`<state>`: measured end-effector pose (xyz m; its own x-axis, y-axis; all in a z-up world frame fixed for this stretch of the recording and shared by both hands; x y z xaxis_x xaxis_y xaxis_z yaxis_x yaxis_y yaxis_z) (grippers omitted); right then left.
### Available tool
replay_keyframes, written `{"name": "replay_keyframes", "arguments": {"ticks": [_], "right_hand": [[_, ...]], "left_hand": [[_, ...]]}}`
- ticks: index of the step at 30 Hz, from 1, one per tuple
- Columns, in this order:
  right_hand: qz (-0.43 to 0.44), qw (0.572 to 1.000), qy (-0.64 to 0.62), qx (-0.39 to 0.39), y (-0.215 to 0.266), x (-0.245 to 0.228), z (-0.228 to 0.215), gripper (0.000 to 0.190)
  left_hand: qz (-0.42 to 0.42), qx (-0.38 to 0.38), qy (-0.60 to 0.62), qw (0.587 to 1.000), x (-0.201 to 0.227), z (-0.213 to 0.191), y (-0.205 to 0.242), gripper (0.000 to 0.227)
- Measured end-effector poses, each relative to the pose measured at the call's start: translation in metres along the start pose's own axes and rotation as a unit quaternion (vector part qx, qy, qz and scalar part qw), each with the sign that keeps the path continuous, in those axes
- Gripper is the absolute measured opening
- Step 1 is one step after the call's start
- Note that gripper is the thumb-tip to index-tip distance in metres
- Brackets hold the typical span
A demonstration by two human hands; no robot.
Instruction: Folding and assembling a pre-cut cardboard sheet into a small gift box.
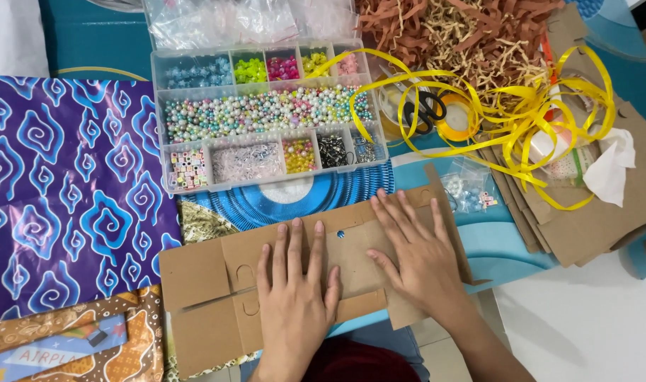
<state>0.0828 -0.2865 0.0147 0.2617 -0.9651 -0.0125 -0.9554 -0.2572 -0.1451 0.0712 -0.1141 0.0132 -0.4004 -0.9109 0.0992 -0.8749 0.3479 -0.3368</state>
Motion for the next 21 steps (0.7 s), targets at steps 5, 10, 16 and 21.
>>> {"name": "replay_keyframes", "arguments": {"ticks": [5,10,16,21], "right_hand": [[0.029,0.997,0.043,0.051,0.000,-0.001,-0.006,0.090],[0.062,0.996,0.045,0.052,0.003,0.002,-0.004,0.096],[0.110,0.990,0.080,0.048,0.003,0.010,0.002,0.100],[0.112,0.993,-0.021,0.031,0.007,0.027,-0.029,0.065]], "left_hand": [[-0.001,-0.004,0.002,1.000,-0.001,-0.003,0.000,0.064],[-0.004,-0.001,0.003,1.000,-0.001,-0.002,0.002,0.063],[0.000,0.000,0.007,1.000,-0.002,-0.003,0.002,0.064],[0.001,-0.005,-0.006,1.000,0.000,-0.001,0.002,0.066]]}}
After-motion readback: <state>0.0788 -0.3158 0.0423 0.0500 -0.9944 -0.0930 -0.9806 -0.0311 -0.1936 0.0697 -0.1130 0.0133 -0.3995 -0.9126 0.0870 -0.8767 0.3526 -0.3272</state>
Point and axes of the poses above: each hand's wrist, its own y-axis away from the middle knuckle, its own z-axis out of the palm, x = y × z, the point moved 7 cm from there along -y, towards the middle knuckle, and after that the axes turned 3 degrees about z, right-handed, at the moved point
